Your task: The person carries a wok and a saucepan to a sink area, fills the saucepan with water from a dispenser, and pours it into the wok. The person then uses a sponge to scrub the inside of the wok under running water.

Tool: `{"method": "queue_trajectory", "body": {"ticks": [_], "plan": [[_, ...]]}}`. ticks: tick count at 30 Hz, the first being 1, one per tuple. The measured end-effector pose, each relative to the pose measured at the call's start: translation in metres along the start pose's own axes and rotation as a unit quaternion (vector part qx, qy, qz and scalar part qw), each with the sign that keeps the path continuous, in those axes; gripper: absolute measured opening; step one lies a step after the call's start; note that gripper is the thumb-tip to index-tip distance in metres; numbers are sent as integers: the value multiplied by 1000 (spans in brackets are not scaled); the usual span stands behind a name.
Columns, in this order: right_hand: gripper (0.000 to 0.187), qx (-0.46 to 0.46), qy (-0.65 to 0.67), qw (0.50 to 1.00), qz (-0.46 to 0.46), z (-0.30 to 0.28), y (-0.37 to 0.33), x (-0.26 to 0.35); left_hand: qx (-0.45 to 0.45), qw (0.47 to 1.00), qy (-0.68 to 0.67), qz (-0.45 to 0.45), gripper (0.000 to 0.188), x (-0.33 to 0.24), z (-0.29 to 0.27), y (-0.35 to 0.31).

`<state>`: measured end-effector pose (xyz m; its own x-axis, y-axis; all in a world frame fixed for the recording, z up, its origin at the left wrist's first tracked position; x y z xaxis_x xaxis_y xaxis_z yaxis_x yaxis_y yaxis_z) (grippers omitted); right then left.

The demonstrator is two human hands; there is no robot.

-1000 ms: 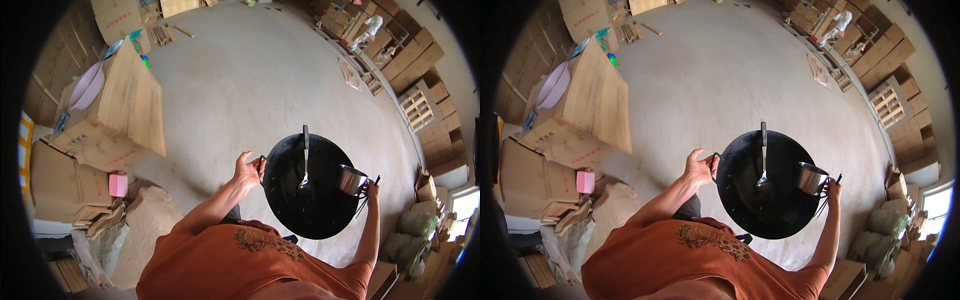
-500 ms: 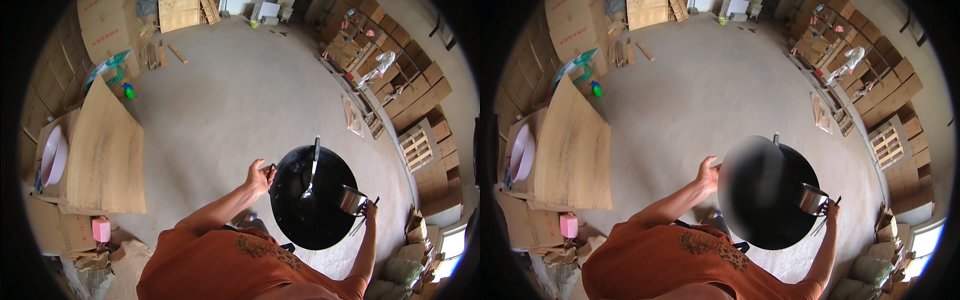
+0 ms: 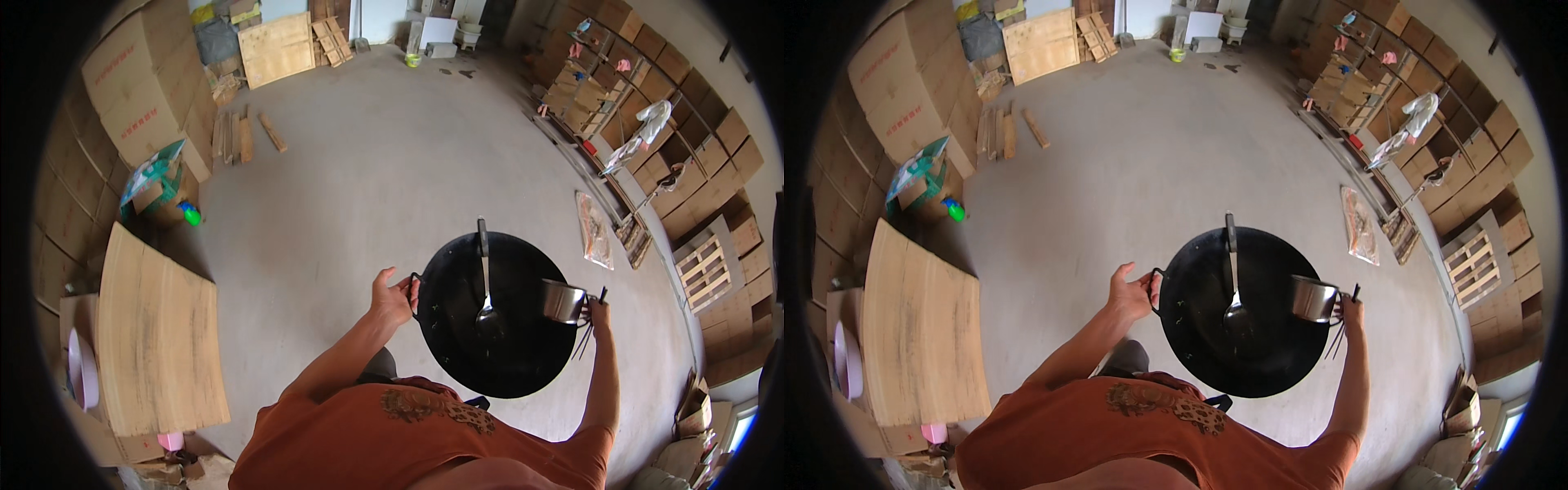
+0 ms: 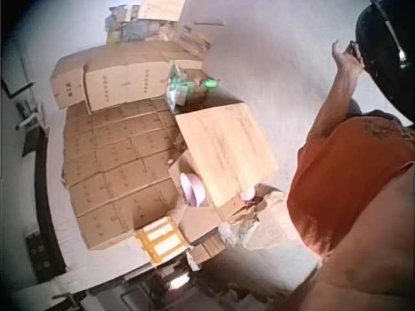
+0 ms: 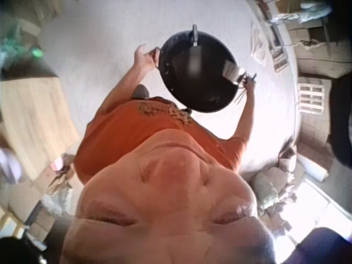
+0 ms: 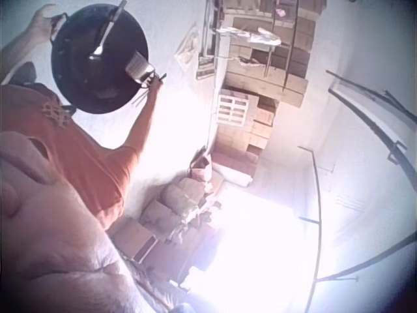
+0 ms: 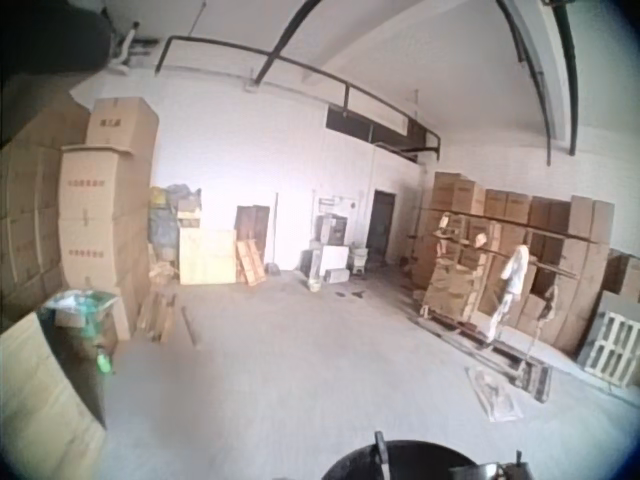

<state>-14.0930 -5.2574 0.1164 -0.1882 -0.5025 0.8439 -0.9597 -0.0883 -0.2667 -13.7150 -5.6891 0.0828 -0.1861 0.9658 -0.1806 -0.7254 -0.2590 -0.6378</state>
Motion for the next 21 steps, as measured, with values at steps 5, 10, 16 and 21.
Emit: {"method": "queue_trajectory", "body": {"ticks": [5, 10, 16, 21], "plan": [[30, -10, -76, 996, -35, 79, 163, 79, 48, 998, -3, 32, 45, -67, 68, 137], [25, -8, 10, 1000, 13, 115, 309, 136, 75, 996, -10, 55, 49, -119, 179, 317], [27, -71, 32, 996, 34, 96, 431, 174, 69, 995, 42, -52, 49, -158, 302, 448], [27, -110, -45, 993, 8, 114, 604, 197, 0, 996, 14, -94, 52, -160, 385, 600]]}}
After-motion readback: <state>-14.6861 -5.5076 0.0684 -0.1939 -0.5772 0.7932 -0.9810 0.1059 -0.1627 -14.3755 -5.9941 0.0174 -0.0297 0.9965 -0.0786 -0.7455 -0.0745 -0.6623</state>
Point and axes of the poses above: each hand's wrist, its own y-axis towards the middle knuckle, its own z-axis out of the palm, x = y × z, the point moved 6 cm from there along y, towards the middle knuckle, and after that the axes turned 3 degrees about z, right-handed, at the moved point
